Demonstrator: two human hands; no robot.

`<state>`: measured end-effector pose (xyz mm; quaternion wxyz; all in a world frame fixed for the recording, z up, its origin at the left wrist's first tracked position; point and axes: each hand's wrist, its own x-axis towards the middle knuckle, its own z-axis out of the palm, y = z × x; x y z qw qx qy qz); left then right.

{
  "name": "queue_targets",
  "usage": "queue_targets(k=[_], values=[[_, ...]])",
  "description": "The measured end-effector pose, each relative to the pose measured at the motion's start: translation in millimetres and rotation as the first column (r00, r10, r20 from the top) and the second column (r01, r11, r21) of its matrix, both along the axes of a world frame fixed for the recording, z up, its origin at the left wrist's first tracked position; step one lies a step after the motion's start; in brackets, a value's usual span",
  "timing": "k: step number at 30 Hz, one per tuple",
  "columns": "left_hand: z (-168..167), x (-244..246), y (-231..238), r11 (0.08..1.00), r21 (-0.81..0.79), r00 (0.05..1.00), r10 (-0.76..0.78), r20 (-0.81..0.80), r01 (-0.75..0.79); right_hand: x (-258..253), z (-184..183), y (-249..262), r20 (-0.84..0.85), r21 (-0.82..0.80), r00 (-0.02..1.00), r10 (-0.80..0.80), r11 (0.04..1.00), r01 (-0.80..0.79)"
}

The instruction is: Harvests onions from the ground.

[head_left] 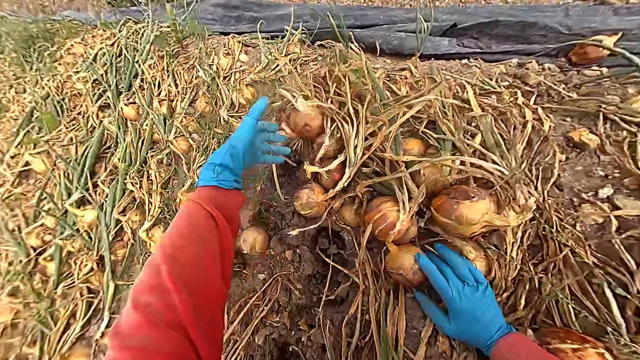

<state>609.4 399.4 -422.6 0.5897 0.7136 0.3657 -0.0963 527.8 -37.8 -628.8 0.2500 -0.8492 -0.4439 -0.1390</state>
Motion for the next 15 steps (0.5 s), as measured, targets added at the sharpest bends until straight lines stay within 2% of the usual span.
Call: queue_targets(k=[1,3,5,8,10,12,14,15], values=[[12,-16,11,0.998,0.032,0.998,-0.055,-0.025,0.056,1,0,-1,-0.007,0.000,1.000,0.010,1.000,-0.010],[17,-66,32,0.973,0.226,0.991,-0.019,-0.133,0.049,3,0,0,-0.012,0.006,1.000,0.026,1.000,-0.026],[-2,-131,44,0.909,0.412,0.966,0.043,-0.256,0.069,5,1,1,-0.007,0.002,1.000,0.020,1.000,-0.020],[-50,-210,23,0.817,0.527,0.933,-0.036,-0.357,0.233,5,5,0,-0.013,-0.020,1.000,0.026,0.999,-0.026],[-81,-225,-2,0.729,0.595,0.922,-0.130,-0.365,0.338,8,14,-2,-0.042,-0.068,0.997,0.061,0.996,-0.064],[-99,-219,-23,0.682,0.653,0.937,-0.150,-0.317,0.330,17,40,-9,-0.148,-0.152,0.981,0.121,0.978,-0.144],[-111,-212,-28,0.649,0.703,0.950,-0.109,-0.292,0.290,22,89,-31,-0.335,-0.287,0.929,0.160,0.921,-0.262],[-121,-208,-22,0.615,0.725,0.943,-0.098,-0.319,0.309,24,118,-47,-0.417,-0.382,0.892,0.175,0.857,-0.347]])
